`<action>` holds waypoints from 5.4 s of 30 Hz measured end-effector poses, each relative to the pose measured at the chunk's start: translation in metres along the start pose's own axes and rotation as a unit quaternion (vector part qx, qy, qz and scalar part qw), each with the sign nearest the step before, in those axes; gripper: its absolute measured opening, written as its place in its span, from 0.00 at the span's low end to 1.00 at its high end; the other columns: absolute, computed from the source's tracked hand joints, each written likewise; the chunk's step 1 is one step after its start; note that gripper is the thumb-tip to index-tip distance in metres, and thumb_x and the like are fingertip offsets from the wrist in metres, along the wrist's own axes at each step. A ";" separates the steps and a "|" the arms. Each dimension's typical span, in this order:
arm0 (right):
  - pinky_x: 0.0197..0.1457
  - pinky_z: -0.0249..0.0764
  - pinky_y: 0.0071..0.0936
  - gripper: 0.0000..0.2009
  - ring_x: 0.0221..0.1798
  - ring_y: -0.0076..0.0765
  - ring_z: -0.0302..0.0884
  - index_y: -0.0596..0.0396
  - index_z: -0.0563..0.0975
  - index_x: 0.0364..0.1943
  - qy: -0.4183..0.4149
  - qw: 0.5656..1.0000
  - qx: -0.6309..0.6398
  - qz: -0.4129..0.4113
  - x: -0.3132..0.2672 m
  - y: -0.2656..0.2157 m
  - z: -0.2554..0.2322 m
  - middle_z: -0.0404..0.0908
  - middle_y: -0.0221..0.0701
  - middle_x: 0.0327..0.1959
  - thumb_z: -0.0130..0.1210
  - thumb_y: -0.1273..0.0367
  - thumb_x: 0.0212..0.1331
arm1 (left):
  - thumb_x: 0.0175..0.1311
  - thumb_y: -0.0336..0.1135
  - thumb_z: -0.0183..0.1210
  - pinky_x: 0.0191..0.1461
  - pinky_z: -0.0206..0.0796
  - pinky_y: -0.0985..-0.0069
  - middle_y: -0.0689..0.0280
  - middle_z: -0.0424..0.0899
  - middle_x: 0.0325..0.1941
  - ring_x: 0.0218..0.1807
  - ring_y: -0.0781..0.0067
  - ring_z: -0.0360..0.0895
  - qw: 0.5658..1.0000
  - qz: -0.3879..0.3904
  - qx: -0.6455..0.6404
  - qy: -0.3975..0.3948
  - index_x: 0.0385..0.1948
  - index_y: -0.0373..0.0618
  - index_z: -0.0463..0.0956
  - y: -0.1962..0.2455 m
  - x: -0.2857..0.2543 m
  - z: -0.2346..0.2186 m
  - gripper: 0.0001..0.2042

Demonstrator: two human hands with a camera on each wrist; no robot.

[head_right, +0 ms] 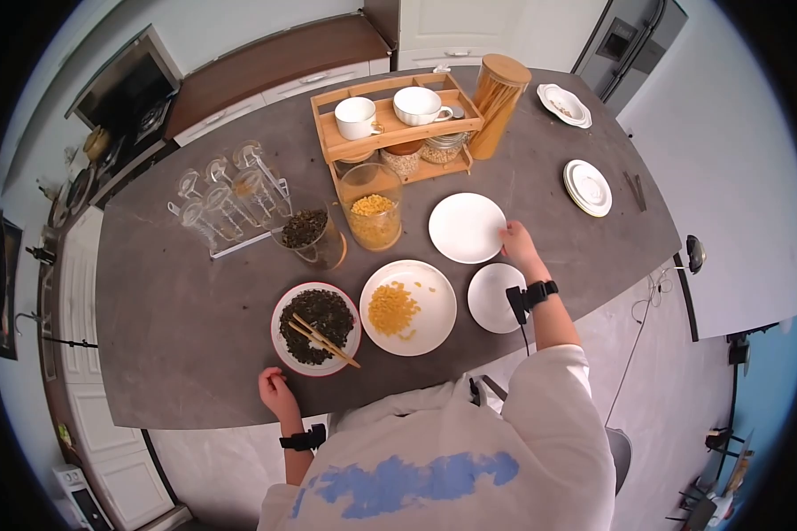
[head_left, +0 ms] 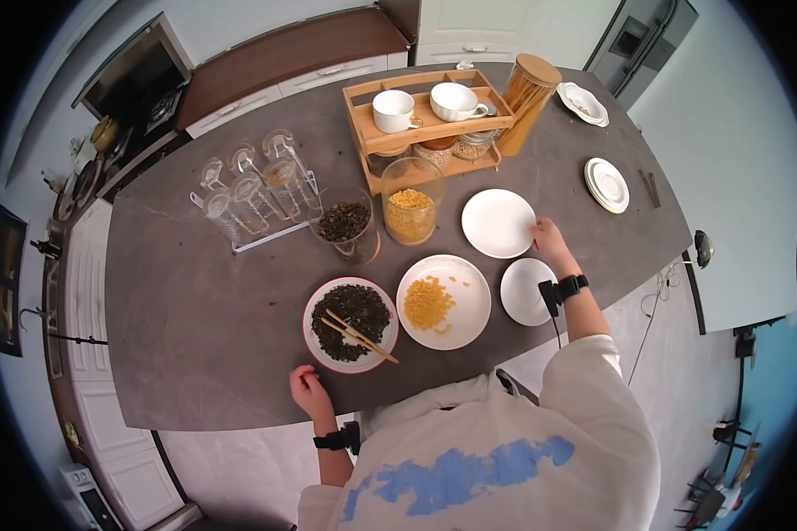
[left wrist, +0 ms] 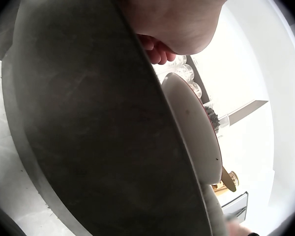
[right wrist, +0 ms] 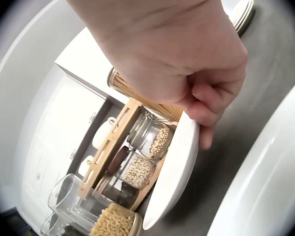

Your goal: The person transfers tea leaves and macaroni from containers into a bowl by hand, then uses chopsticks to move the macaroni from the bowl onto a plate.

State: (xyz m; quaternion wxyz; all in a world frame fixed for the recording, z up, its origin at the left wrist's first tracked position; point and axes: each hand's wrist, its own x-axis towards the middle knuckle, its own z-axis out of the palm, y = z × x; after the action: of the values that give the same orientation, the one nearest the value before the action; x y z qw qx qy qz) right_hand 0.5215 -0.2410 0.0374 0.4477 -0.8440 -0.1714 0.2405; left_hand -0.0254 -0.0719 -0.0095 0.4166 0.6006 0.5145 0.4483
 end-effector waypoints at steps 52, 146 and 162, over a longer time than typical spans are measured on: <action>0.60 0.64 0.38 0.21 0.55 0.40 0.67 0.47 0.72 0.51 -0.171 0.772 -0.272 -0.549 -0.149 -0.045 0.176 0.71 0.32 0.50 0.59 0.59 0.52 | 0.63 0.21 0.45 0.36 0.64 0.82 0.66 0.74 0.32 0.30 0.79 0.69 1.000 0.012 0.007 0.008 0.32 0.40 0.73 0.004 0.001 0.002 0.06; 0.49 0.72 0.42 0.22 0.48 0.54 0.72 0.61 0.68 0.51 -0.094 0.916 -0.317 -0.228 -0.188 -0.054 0.114 0.70 0.46 0.47 0.56 0.74 0.50 | 0.65 0.21 0.45 0.36 0.63 0.83 0.67 0.74 0.32 0.30 0.80 0.69 1.000 0.019 0.023 -0.008 0.33 0.40 0.73 -0.001 0.001 0.001 0.06; 0.50 0.70 0.40 0.13 0.47 0.51 0.72 0.58 0.72 0.43 -0.180 0.901 -0.212 -0.334 -0.156 -0.066 0.151 0.73 0.43 0.44 0.55 0.71 0.53 | 0.63 0.20 0.45 0.36 0.64 0.81 0.66 0.74 0.32 0.30 0.78 0.69 1.000 0.018 0.016 -0.005 0.32 0.39 0.73 -0.002 0.002 0.000 0.06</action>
State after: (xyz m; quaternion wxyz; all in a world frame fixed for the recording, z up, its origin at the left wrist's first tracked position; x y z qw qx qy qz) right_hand 0.3030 -0.1823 0.0587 0.2736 -0.7545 -0.5679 0.1826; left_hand -0.0254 -0.0698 -0.0113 0.4013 0.6187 0.5085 0.4445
